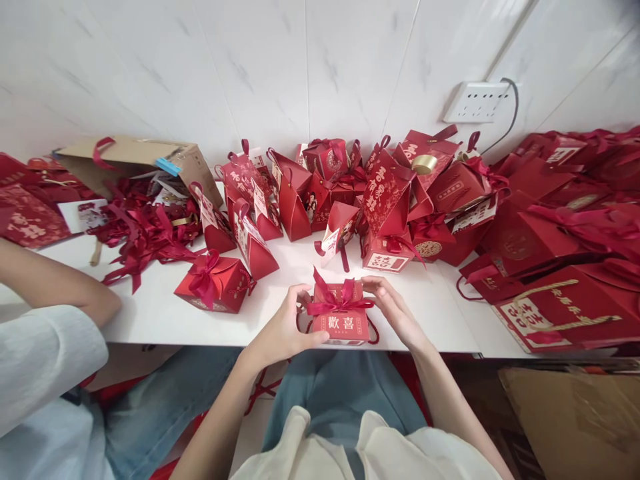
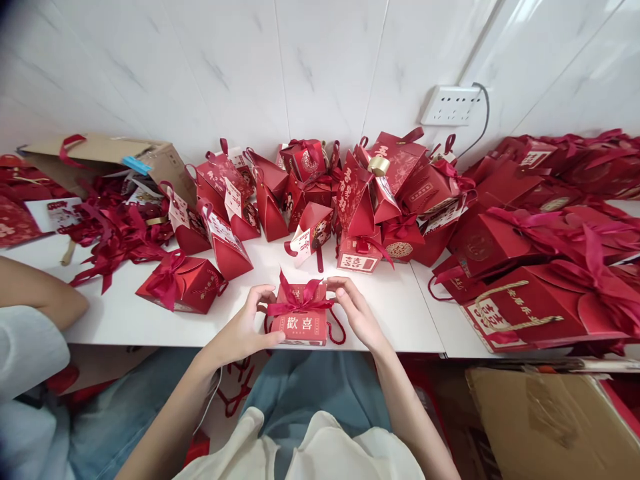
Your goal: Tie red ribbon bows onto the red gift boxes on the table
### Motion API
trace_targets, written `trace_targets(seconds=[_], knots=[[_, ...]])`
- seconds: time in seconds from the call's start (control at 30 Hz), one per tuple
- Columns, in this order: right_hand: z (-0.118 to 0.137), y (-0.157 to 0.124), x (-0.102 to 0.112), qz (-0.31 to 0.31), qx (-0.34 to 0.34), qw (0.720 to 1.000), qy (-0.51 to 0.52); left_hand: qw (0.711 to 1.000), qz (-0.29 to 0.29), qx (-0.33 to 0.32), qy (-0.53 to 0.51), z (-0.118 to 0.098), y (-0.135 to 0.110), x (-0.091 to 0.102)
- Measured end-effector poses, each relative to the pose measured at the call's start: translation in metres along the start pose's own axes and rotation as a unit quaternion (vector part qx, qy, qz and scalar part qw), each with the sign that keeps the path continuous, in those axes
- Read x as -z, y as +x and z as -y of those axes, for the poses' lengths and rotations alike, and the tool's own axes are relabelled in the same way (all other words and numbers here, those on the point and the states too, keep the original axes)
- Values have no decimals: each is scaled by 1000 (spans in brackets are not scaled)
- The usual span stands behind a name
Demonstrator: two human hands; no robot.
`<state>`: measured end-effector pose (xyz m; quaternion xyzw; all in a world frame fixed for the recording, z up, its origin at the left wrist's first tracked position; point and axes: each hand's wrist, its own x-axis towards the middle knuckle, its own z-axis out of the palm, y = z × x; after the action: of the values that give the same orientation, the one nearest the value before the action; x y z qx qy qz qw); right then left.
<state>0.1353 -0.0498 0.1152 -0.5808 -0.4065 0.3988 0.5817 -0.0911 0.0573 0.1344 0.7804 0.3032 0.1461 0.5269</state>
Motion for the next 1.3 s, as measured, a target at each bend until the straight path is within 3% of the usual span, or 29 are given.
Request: trace_targets(seconds=[0.07, 0.1, 0.17, 0.23, 0.3, 0.37, 0.47, 0.53, 0.63, 0.7, 0.83, 0.9, 1.03, 1.13, 1.2, 1.3], knots=[[5, -7, -1, -4, 4, 999, -34, 1000, -14, -4, 16, 0, 4, 3], [8, -11, 0, -15, 3, 999, -50, 998, -53, -7, 25, 2, 7, 5], [13, -21, 4, -1, -9, 999, -51, 978, -200, -16, 49, 8, 13, 10], [16, -30, 10, 49, -26, 998, 4, 932, -356, -30, 57, 13, 16, 14], [17, -34, 14, 50, -31, 997, 51, 908, -414, -42, 40, 12, 15, 16], [15, -33, 14, -22, -24, 999, 29, 931, -360, -45, 26, 6, 10, 15], [9, -24, 8, -111, -5, 993, -49, 981, -189, -32, 21, -8, 2, 10], [4, -19, 3, -119, 11, 990, -68, 995, -100, -28, 12, -14, 1, 5], [4, -20, -4, -60, 19, 995, -73, 999, -36, -37, -3, -13, 7, 2], [7, -24, -6, -28, 9, 996, -89, 998, -43, -36, -17, -5, 13, 1], [16, -32, -1, -61, -25, 990, -123, 971, -238, 8, -29, 8, 22, 3], [18, -34, 1, -93, -16, 985, -145, 962, -270, 24, -42, 7, 21, 4], [20, -35, -2, -132, 42, 967, -213, 984, -173, 37, -33, -8, 14, 2], [24, -33, -12, -124, 138, 946, -266, 991, -123, 56, -8, -18, 10, 0], [28, -30, -22, -92, 192, 929, -303, 993, -97, 65, 3, -22, 7, -1], [31, -25, -35, -11, 220, 904, -366, 993, -77, 79, 31, -24, 1, -3]])
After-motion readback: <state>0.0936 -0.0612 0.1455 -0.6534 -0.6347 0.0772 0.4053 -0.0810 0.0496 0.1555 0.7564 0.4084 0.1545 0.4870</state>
